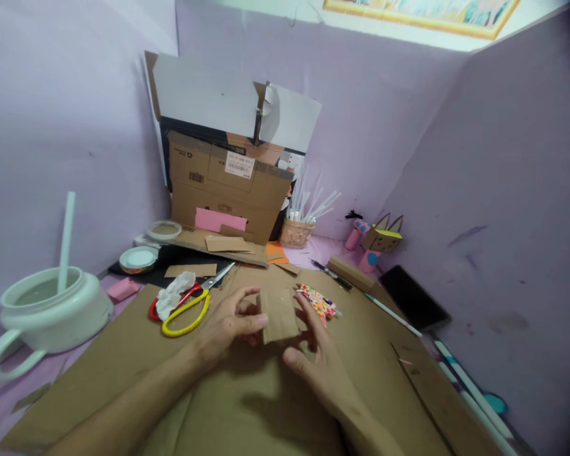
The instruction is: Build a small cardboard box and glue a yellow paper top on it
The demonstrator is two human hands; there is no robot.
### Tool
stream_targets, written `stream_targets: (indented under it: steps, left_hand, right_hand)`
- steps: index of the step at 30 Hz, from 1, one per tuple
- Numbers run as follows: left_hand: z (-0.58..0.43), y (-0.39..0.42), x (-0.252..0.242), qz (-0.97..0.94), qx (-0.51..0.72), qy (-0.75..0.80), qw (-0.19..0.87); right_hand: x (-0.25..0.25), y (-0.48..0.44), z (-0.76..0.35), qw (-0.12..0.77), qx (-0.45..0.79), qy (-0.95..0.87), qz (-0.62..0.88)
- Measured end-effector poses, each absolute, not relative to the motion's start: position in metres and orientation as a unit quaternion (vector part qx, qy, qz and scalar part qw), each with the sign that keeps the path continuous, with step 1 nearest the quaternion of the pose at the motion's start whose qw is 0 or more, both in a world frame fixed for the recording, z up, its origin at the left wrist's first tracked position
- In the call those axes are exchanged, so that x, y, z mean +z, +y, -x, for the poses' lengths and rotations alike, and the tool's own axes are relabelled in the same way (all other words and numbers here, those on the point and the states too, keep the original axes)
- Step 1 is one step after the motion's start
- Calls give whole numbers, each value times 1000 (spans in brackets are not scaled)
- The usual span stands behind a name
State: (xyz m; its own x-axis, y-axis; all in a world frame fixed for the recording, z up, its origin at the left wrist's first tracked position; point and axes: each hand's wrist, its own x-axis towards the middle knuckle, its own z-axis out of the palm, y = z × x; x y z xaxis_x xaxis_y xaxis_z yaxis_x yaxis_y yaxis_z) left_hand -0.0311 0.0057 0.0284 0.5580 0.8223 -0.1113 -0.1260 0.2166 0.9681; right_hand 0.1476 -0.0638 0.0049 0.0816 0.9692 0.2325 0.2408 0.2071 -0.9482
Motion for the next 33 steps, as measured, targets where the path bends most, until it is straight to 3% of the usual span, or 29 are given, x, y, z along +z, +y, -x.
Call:
stream_targets:
  steps: [3, 7, 10, 15, 24, 30, 33]
  left_hand:
    - [26, 1, 30, -483, 336, 330, 738]
    - [18, -5, 22, -505, 266, 363, 736]
    - [19, -3, 16, -591, 210, 432, 648]
    - [36, 9, 21, -663, 336, 454, 491]
    - [30, 11, 12, -687, 279, 359, 567]
    - [28, 11, 8, -699, 283, 347, 558]
    - [26, 8, 11, -736, 277, 374, 492]
  right_hand:
    - [2, -65, -146, 499, 248, -625, 546]
    - [2, -63, -142, 490, 290, -607, 555]
    - [4, -59, -141, 507, 394, -537, 548]
    - [1, -54, -148, 520, 468, -497, 514]
    - [-9, -54, -152, 455, 373, -610, 531]
    - [-9, -49, -146, 541, 388, -537, 518]
    - [-9, -48, -146, 556, 346, -538, 530]
